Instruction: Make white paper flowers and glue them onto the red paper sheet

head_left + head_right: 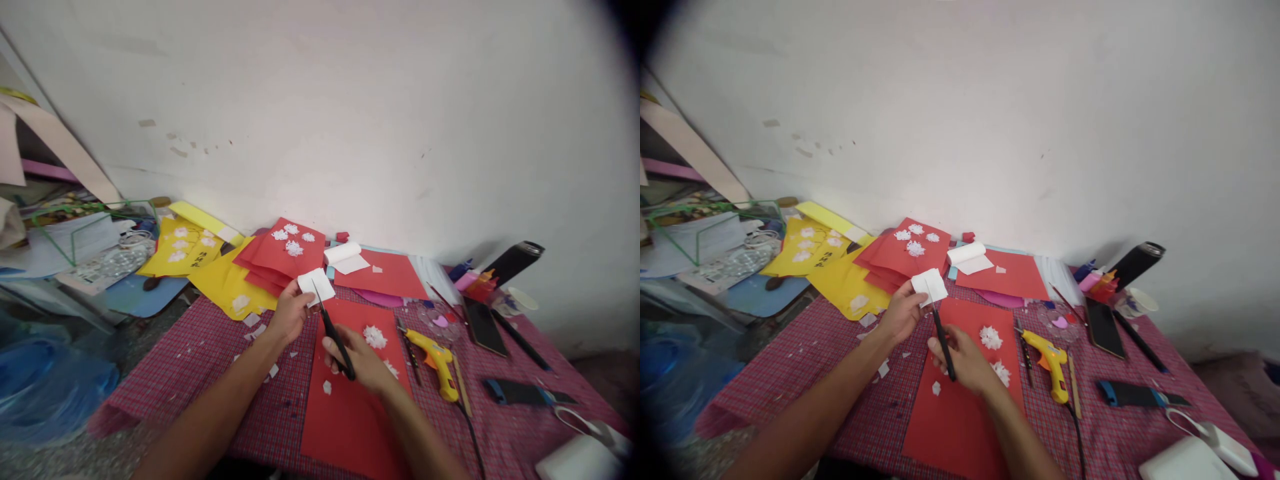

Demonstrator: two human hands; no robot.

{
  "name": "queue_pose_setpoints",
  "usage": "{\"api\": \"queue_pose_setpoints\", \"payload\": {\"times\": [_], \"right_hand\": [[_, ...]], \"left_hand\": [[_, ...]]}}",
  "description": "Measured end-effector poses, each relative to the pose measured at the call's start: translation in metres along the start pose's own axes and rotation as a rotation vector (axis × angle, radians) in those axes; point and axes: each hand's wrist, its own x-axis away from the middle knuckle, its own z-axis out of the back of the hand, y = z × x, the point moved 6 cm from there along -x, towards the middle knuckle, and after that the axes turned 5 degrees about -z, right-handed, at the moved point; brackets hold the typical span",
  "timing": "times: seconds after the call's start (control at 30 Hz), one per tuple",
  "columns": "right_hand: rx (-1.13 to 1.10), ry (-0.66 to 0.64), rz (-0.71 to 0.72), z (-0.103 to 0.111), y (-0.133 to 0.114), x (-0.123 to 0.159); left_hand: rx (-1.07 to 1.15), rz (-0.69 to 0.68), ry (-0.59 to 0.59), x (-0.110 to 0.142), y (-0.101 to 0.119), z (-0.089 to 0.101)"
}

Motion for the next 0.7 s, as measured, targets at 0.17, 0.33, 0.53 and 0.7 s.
{"api": "queue_pose_setpoints", "payload": {"times": [0.17, 0.33, 0.53, 0.7], "right_hand": [[-0.007, 0.005, 0.016, -0.0003, -0.0012, -0.0003], [0.006, 0.010, 0.011, -0.0010, -0.0028, 0.0003], [0.024, 0.008, -0.014, -0.0017, -0.0041, 0.0021], [0.026, 0.008, 0.008, -0.0015, -0.0041, 0.0016]], "left_hand": [[-0.018, -0.005, -0.030, -0.0004, -0.0013, 0.0005], [-0.015, 0.000, -0.021, -0.0007, -0.0020, 0.0020], [-0.019, -0.004, -0.045, -0.0019, -0.0029, 0.0012], [-0.025, -0.004, -0.052, -0.0015, -0.0021, 0.0003]]}}
